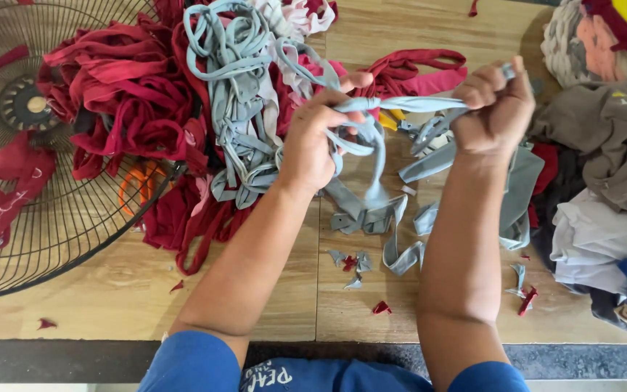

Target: Cut long gray fabric strips into smaller segments using scissors on a workbench surrounded by textile remnants.

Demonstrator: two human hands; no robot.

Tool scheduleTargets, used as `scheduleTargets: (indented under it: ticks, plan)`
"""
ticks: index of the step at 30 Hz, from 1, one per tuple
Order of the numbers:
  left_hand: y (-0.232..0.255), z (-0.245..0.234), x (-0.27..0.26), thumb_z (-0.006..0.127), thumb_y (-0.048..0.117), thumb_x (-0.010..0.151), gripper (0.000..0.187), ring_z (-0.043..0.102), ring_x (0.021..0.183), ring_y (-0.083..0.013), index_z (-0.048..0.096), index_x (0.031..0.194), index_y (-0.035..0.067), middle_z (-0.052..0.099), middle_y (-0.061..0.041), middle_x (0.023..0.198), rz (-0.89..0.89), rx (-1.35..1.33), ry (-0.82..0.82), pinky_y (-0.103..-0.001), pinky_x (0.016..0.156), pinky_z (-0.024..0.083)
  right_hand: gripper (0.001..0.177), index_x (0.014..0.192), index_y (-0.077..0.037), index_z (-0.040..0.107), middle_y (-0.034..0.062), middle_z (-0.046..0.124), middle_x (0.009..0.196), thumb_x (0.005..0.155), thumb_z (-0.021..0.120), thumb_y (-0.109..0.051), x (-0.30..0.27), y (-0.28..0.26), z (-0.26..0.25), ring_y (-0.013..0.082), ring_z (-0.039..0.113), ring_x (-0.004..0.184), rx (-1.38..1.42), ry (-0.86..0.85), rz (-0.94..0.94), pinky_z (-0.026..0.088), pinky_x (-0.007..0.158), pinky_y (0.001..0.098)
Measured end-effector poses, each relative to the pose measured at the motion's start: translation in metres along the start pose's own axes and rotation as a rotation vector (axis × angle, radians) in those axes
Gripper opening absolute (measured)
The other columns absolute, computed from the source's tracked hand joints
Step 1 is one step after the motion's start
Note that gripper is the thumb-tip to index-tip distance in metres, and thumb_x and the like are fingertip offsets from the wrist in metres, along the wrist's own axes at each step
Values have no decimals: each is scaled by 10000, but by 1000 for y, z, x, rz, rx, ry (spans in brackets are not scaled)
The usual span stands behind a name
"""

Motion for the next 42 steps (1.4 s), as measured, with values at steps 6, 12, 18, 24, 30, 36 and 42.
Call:
scheduleTargets:
  ticks: [6,12,18,24,30,36,42]
  plan:
    - [1,-7,4,548,108,955,40,528,614,-121,560,920,120,659,-74,768,-95,79,-11,-236,538,358,194,848,-130,589,-33,506,677,1032,594,-192,1,43,9,70,382,540,3,109,61,278,496,239]
    - [-12,18,-3,752,-46,868,384,627,642,-180,581,1210,-15,682,-137,850,341,1736,-290,-269,559,567,239,824,-147,622,-63,432,646,1040,594,-244,-4,19,14,63,321,518,-63,40,56,247,540,254]
    - [-3,28,-8,624,-8,952,78,607,614,-259,647,917,-74,577,-194,923,384,2038,-170,-364,535,562,464,615,-177,455,-68,235,501,772,800,-445,-20,9,41,72,127,428,-125,227,-135,149,446,278]
    - [-37,16,-7,678,-21,936,129,697,855,-299,636,1057,-23,509,-270,1324,469,1897,-265,-347,622,632,482,632,-203,334,-73,170,494,958,566,-472,-41,92,93,92,96,412,-316,199,-15,139,392,289]
    - [11,43,-13,675,28,933,134,552,502,-157,575,871,94,593,-1,642,649,1995,-396,-327,466,405,433,692,-150,384,-35,219,475,902,624,-442,23,0,-15,121,206,394,-351,473,-325,205,377,329]
    - [-11,3,2,646,-59,931,202,497,450,-130,530,879,97,568,-11,660,613,1899,-425,-295,358,420,482,660,-146,679,32,669,558,1028,418,-314,11,19,12,140,585,433,-1287,580,-185,518,405,287]
    - [-23,13,9,596,-44,976,145,469,443,-94,590,859,43,600,-18,635,647,1846,-450,-229,361,349,563,523,-164,496,-30,396,414,1006,477,-453,-13,65,39,136,349,321,-511,530,-125,259,327,310]
Point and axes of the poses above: each hand's wrist, its own x-axis towards the middle knuckle, its own z-axis out of the palm, y = z × x, the point moved 8 cm from there along x, towards the middle knuckle
